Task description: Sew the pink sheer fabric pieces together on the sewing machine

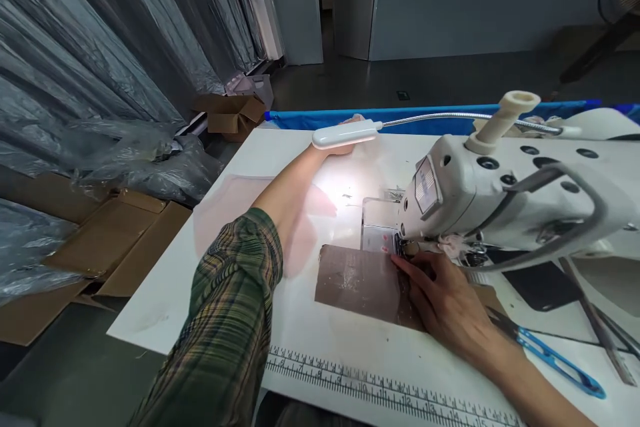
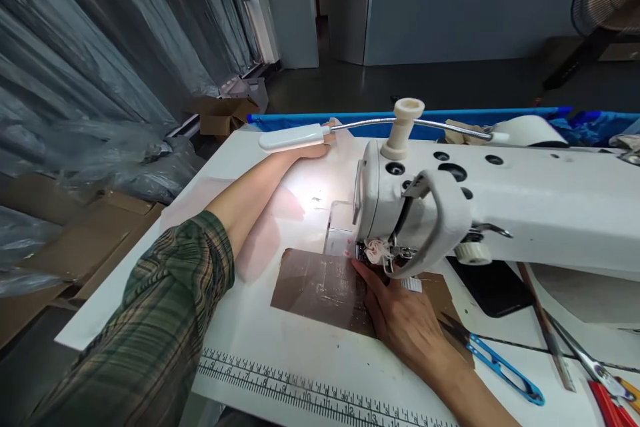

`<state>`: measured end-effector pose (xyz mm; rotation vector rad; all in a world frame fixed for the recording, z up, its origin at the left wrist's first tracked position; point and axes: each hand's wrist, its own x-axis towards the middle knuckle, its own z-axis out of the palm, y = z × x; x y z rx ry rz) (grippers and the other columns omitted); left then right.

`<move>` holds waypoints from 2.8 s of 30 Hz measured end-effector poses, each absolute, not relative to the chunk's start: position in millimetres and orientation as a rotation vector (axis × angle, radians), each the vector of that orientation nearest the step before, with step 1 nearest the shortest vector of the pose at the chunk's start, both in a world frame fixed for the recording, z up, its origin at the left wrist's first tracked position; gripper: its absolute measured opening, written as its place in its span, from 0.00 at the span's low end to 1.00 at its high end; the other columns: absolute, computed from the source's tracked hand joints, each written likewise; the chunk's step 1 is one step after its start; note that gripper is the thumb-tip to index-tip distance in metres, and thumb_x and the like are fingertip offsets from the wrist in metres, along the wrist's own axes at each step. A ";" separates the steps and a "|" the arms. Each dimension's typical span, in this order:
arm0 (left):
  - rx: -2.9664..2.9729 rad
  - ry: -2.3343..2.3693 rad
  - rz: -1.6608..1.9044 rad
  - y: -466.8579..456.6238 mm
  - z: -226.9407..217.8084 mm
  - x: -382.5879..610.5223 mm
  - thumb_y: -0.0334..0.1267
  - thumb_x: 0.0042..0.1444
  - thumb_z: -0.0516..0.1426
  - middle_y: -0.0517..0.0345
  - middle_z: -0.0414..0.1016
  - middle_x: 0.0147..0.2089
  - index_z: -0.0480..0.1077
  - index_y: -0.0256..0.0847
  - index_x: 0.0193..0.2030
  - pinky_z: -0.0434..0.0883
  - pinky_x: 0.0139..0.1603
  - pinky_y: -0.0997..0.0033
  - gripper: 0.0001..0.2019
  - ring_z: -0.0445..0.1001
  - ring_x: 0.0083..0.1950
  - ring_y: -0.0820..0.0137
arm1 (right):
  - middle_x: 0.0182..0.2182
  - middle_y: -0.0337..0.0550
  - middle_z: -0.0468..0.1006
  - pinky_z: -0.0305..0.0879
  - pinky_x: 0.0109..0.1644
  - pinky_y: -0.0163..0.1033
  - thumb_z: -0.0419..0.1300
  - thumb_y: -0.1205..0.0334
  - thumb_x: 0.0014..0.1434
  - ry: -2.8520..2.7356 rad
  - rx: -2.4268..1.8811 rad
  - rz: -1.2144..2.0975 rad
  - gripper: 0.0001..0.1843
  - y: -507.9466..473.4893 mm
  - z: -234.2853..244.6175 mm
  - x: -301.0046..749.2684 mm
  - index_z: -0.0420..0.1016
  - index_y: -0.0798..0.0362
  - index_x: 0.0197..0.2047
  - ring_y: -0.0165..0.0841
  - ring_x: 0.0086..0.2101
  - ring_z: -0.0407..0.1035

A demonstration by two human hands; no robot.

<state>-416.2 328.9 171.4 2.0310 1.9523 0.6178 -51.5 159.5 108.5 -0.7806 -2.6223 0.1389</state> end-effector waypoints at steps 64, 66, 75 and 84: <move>2.483 0.929 0.954 46.9 141.7 -291.0 0.32 0.60 0.59 0.49 0.83 0.42 0.78 0.40 0.37 0.78 0.40 0.61 0.05 0.79 0.39 0.68 | 0.43 0.52 0.69 0.69 0.47 0.46 0.50 0.60 0.69 -2.632 -0.510 0.294 0.22 179.7 117.4 -46.0 0.74 0.48 0.62 0.37 0.41 0.64; 2.515 0.897 0.983 46.9 140.8 -289.7 0.31 0.61 0.60 0.47 0.83 0.43 0.78 0.39 0.38 0.78 0.39 0.62 0.04 0.79 0.40 0.68 | 0.42 0.52 0.69 0.70 0.49 0.45 0.50 0.60 0.69 -2.613 -0.514 0.387 0.23 179.7 121.0 -43.4 0.74 0.49 0.63 0.37 0.42 0.66; 2.617 0.868 0.973 47.2 139.5 -289.1 0.30 0.61 0.61 0.48 0.83 0.42 0.78 0.37 0.40 0.78 0.39 0.63 0.03 0.80 0.39 0.67 | 0.45 0.52 0.70 0.72 0.50 0.44 0.51 0.66 0.66 -2.623 -0.428 0.469 0.21 185.1 123.5 -38.3 0.79 0.49 0.57 0.36 0.43 0.68; 2.668 0.852 0.960 48.7 140.6 -289.5 0.31 0.61 0.61 0.52 0.83 0.42 0.78 0.40 0.40 0.76 0.36 0.64 0.03 0.80 0.37 0.69 | 0.46 0.52 0.70 0.72 0.52 0.46 0.52 0.65 0.66 -2.620 -0.468 0.506 0.21 184.8 123.6 -38.1 0.79 0.48 0.57 0.36 0.45 0.68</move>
